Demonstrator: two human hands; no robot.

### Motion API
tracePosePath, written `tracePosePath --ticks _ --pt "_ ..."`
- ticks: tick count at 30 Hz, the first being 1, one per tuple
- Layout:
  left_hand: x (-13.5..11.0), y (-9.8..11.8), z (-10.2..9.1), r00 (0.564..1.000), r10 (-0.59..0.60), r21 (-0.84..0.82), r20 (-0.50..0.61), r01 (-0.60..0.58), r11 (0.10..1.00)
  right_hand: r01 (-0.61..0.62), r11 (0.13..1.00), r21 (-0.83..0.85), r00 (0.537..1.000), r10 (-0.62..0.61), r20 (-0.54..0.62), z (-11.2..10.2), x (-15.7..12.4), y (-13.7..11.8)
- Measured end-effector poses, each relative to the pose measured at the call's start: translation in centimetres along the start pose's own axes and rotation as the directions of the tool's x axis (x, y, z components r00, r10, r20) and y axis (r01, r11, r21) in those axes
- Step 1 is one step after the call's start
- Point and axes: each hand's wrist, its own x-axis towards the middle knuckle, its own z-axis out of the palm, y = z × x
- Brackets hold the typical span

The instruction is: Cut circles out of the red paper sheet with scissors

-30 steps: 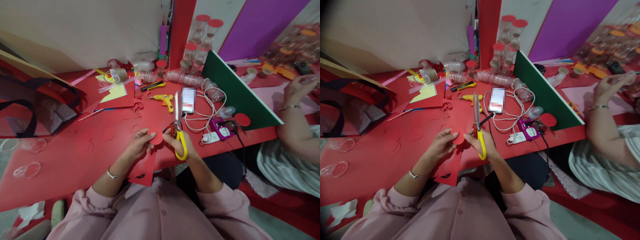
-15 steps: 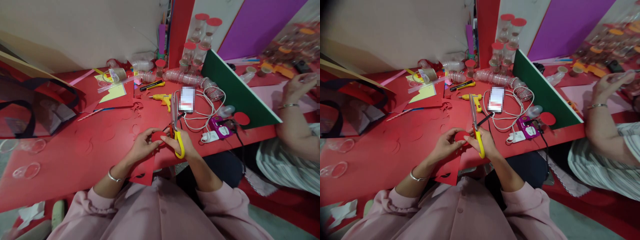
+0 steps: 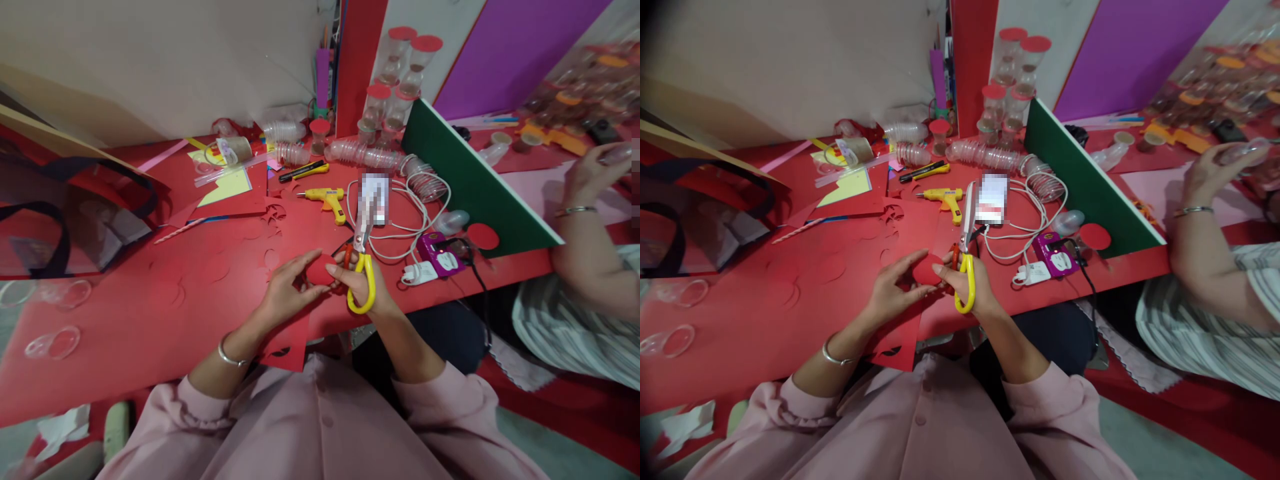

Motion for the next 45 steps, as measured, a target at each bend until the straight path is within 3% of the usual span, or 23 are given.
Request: tracePosePath --ticks 5,11,14,17,20,26,30,33,37,40,45 --pt "0.2 -0.2 -0.3 0.998 0.010 -0.013 -0.055 -0.011 1.000 -0.035 0.990 0.137 0.999 0.040 -0.036 -0.2 0.2 0.2" --pt "0.0 0.1 -0.3 1.000 -0.017 0.004 -0.007 0.017 1.000 0.019 0.996 -0.085 1.000 -0.019 0.006 -0.7 -0.2 -0.8" --pt "-0.2 0.0 0.0 0.988 -0.144 -0.170 0.051 0.151 0.974 0.037 0.994 -0.099 0.999 -0.039 -0.019 -0.5 -0.4 -0.9" --pt "-0.2 -0.2 0.4 0.955 -0.267 -0.426 0.127 0.296 0.855 0.040 0.998 -0.037 0.999 -0.041 -0.032 -0.1 -0.4 -0.6" --pt "-0.1 -0.5 0.9 0.932 -0.339 -0.526 0.125 0.352 0.774 0.040 0.999 -0.007 0.999 -0.040 -0.022 0.4 -0.3 -0.3" --pt "0.1 -0.1 0.8 0.918 -0.398 -0.504 0.009 0.348 0.791 0.063 0.996 -0.060 0.997 -0.061 0.043 1.1 -0.5 -0.4" --pt "0.6 0.7 -0.2 0.912 -0.402 -0.556 -0.077 0.295 0.777 0.165 0.934 -0.316 0.984 -0.135 0.114 -0.1 -1.7 -0.8" --pt "0.7 0.9 -1.0 0.919 -0.378 -0.592 -0.111 0.244 0.768 0.175 0.862 -0.477 0.979 -0.098 0.181 -1.3 -3.2 -0.6" --pt "0.5 1.3 -1.6 0.950 -0.305 -0.534 -0.062 0.227 0.815 0.177 0.842 -0.510 0.953 -0.017 0.303 -2.3 -4.8 -0.7" --pt "0.4 1.8 -1.9 0.953 -0.303 -0.558 0.004 0.254 0.790 0.169 0.871 -0.460 0.925 0.021 0.380 -2.4 -5.4 -1.3" --pt "0.2 1.9 -2.1 0.948 -0.317 -0.552 0.013 0.271 0.789 0.053 0.851 -0.522 0.924 0.157 0.349 -2.0 -5.5 -1.4"
